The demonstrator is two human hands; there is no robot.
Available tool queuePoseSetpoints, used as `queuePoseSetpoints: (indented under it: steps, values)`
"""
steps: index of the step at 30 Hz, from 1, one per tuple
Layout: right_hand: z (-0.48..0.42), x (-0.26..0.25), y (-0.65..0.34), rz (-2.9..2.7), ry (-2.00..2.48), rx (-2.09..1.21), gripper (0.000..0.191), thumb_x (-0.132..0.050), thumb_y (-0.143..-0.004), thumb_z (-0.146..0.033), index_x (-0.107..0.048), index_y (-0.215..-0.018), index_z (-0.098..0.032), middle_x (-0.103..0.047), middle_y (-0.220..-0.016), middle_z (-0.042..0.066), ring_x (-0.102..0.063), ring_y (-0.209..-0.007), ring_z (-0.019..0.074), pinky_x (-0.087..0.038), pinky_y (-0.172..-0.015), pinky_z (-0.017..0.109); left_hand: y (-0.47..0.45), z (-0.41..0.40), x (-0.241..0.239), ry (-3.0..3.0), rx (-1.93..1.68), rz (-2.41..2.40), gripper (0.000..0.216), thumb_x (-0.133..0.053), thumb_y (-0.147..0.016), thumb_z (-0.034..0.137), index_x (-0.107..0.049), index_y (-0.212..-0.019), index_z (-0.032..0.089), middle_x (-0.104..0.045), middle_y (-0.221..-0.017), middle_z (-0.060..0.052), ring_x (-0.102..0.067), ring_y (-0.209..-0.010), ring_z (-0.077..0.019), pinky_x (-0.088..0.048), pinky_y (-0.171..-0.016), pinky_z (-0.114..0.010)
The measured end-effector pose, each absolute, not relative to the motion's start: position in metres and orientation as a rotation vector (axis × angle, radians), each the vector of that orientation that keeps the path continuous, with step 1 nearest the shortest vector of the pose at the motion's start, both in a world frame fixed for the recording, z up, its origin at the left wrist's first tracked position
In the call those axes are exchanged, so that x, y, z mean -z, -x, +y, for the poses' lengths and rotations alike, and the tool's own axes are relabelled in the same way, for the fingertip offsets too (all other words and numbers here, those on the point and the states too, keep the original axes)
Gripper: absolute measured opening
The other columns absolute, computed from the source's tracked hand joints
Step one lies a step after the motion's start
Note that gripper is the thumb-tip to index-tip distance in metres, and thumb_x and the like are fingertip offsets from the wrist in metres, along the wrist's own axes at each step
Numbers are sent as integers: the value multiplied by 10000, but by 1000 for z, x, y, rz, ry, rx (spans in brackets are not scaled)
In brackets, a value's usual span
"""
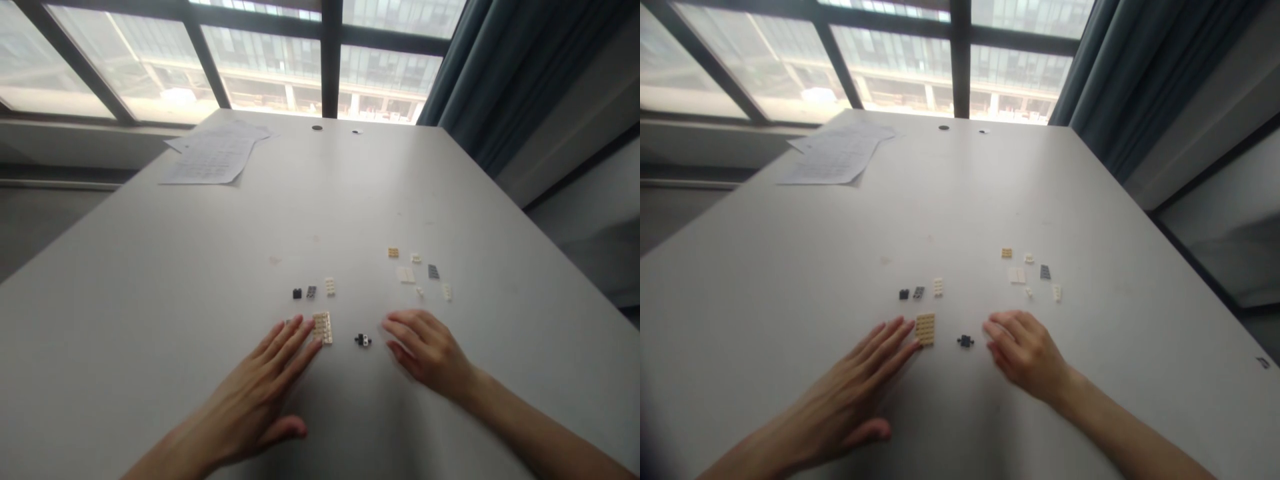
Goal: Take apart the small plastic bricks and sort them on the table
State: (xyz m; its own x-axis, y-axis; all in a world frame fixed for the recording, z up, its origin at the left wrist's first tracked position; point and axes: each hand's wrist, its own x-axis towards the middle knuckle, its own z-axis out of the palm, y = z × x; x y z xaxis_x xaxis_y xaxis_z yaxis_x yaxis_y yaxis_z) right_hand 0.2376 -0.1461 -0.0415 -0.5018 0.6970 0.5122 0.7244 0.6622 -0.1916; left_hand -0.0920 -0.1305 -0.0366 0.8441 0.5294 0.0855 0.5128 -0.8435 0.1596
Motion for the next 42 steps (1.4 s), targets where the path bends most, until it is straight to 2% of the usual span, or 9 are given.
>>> queuePoseSetpoints:
  steps: [5, 9, 17, 23, 30, 36, 42]
  values:
    - [-155, 44, -213, -2462, 845, 33, 279, -547, -859, -128, -623, -1122, -73, -672, -1113, 151, -609, -1050, 242, -540, -875, 377, 91, -123, 30, -2936, -107, 733, 992, -367, -785, 776, -96, -1510, 156, -153, -1565, -132, -141, -1434, -332, -117, -1171, -486]
    - [-155, 47, -209, -2510, 827, 45, 287, -528, -881, -121, -618, -1149, -68, -664, -1158, 151, -593, -1121, 238, -520, -954, 379, 81, -120, 27, -2911, -20, 696, 1000, -353, -783, 782, -90, -1509, 147, -170, -1557, -144, -165, -1431, -320, -96, -1176, -489]
    - [-157, 52, -217, -2554, 850, 72, 292, -494, -883, -71, -632, -1139, -49, -648, -1201, 155, -599, -1127, 249, -518, -983, 379, 66, -114, 34, -2907, 39, 705, 1014, -352, -785, 781, -97, -1505, 113, -180, -1543, -187, -168, -1428, -333, -98, -1173, -496]
    - [-161, 49, -242, -2493, 968, 116, 296, -498, -880, -83, -641, -1137, -53, -665, -1173, 153, -629, -1078, 247, -539, -957, 384, 50, -115, 28, -2900, 67, 719, 1052, -343, -768, 801, -134, -1494, 69, -172, -1538, -213, -149, -1430, -341, -96, -1171, -491]
    - [-170, 48, -292, -2461, 1171, 152, 327, -516, -877, -90, -634, -1182, -99, -640, -1225, 138, -596, -1144, 246, -513, -999, 391, -14, -112, 34, -2838, 15, 623, 1068, -332, -756, 815, -178, -1479, 45, -143, -1536, -229, -94, -1438, -335, -141, -1169, -474]
    - [-176, 56, -334, -2351, 1393, 184, 328, -521, -897, -133, -604, -1213, -107, -621, -1248, 144, -588, -1151, 251, -508, -997, 418, -71, -102, 44, -2856, -133, 484, 1066, -265, -776, 814, -209, -1460, -1, -130, -1534, -239, -93, -1438, -330, -94, -1179, -426]
    - [-178, 59, -343, -2280, 1421, 181, 323, -507, -910, -168, -596, -1220, -148, -622, -1247, 128, -599, -1136, 249, -517, -980, 430, -95, -96, 46, -2856, -156, 434, 1029, -290, -797, 792, -217, -1457, 5, -159, -1534, -230, -107, -1438, -328, -75, -1178, -440]
